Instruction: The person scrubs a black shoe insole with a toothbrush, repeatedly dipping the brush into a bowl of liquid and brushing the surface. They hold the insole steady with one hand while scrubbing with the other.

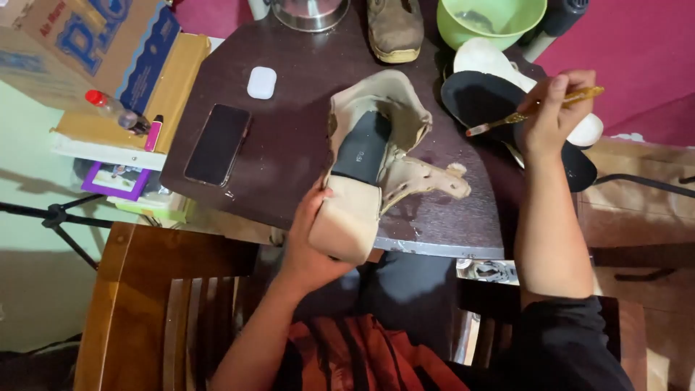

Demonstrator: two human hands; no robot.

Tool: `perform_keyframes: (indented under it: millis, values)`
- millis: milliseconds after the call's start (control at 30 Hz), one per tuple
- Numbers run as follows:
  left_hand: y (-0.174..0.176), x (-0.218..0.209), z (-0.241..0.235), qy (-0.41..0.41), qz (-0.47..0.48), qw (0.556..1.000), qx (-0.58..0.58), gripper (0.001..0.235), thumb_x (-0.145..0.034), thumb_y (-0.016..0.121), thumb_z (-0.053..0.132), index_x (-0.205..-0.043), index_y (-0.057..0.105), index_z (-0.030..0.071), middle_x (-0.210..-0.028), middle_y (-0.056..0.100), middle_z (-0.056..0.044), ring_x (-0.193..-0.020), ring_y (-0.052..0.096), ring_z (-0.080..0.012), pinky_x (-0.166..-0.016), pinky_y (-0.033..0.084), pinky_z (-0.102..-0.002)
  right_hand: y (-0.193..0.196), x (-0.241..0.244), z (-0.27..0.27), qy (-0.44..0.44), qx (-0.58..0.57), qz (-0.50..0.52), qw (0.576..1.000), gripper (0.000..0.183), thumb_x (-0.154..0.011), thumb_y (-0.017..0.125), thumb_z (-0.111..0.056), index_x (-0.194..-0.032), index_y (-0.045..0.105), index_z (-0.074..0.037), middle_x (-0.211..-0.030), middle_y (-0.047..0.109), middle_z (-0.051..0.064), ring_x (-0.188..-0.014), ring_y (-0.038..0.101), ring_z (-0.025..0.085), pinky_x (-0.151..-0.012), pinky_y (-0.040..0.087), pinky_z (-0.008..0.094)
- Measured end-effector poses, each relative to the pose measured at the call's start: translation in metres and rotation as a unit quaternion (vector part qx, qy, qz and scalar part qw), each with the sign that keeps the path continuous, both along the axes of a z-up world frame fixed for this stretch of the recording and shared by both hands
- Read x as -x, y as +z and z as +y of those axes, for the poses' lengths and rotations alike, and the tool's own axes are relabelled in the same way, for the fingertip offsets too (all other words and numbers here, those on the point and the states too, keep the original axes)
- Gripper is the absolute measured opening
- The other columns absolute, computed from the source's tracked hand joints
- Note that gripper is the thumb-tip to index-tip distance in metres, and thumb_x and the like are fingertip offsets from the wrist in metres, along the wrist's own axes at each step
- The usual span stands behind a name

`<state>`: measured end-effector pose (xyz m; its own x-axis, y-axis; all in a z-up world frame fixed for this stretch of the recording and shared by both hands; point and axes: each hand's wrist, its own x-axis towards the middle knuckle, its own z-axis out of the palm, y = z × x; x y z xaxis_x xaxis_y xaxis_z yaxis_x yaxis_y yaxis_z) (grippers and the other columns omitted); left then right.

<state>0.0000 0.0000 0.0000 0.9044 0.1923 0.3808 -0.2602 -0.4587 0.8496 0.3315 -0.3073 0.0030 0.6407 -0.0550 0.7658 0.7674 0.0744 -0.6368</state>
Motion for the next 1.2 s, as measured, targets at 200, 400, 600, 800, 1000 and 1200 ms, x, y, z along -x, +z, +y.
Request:
perform_keyframes:
  millis: [200,400,600,800,1000,1200]
  values:
    - [0.012,-0.006,-0.006,0.042,-0.038,0.994,0.097,0.086,-0.063,0.093,0.022,-0.133,0.044,0.012,-0.157,0.043,-0.025,-0.142,0.050,-0.0346,-0.110,0.044,-0.041,0.021,0.008,-0.012,0.000,-0.126,-0.009,0.992,0.029,-0.113,0.060,-0.034,-0.101,0.044,-0.014,-0.055,0.042,0.010,-0.044,0.043,0.022,-0.045,0.032,0.035]
    - [0.036,-0.066,0.008,0.051,-0.092,0.991,0.088,0.083,-0.067,0.088,0.031,-0.136,0.046,0.016,-0.159,0.045,-0.023,-0.142,0.053,-0.0321,-0.116,0.044,-0.041,0.036,-0.005,-0.058,0.019,-0.259,0.028,0.965,0.048,-0.102,0.060,-0.044,-0.067,0.041,-0.016,-0.050,0.037,0.003,-0.041,0.032,0.013,-0.041,0.021,0.032]
    - [0.049,-0.175,0.022,0.021,-0.173,0.984,-0.023,0.080,-0.067,0.092,0.022,-0.130,0.044,0.012,-0.161,0.039,-0.025,-0.149,0.049,-0.0409,-0.116,0.045,-0.046,0.031,-0.016,-0.084,-0.061,-0.303,0.074,0.948,0.043,-0.099,0.055,-0.022,-0.059,0.041,-0.012,-0.049,0.032,0.003,-0.046,0.028,0.014,-0.044,0.021,0.029]
    - [0.024,-0.260,0.013,0.039,-0.299,0.953,-0.022,0.072,-0.070,0.091,0.010,-0.126,0.047,0.006,-0.159,0.040,-0.026,-0.149,0.049,-0.0416,-0.120,0.048,-0.046,0.038,-0.005,-0.072,-0.078,-0.294,0.077,0.949,0.053,-0.104,0.062,-0.026,-0.063,0.031,-0.014,-0.048,0.033,0.003,-0.046,0.027,0.012,-0.049,0.023,0.027]
    - [0.018,-0.326,0.009,0.009,-0.347,0.937,-0.042,0.076,-0.073,0.094,0.006,-0.131,0.045,0.006,-0.161,0.035,-0.026,-0.152,0.046,-0.0415,-0.127,0.045,-0.047,0.031,-0.003,-0.075,-0.067,-0.257,0.096,0.959,0.051,-0.104,0.056,-0.030,-0.059,0.036,-0.014,-0.050,0.030,0.002,-0.046,0.027,0.013,-0.048,0.023,0.029]
    - [-0.030,-0.347,-0.006,0.065,-0.333,0.940,-0.036,0.080,-0.071,0.096,0.013,-0.131,0.044,0.008,-0.160,0.031,-0.024,-0.153,0.039,-0.0434,-0.126,0.042,-0.054,0.032,0.003,-0.072,-0.053,-0.203,0.031,0.977,0.037,-0.112,0.053,-0.037,-0.084,0.038,-0.017,-0.055,0.034,0.004,-0.043,0.027,0.014,-0.046,0.025,0.032]
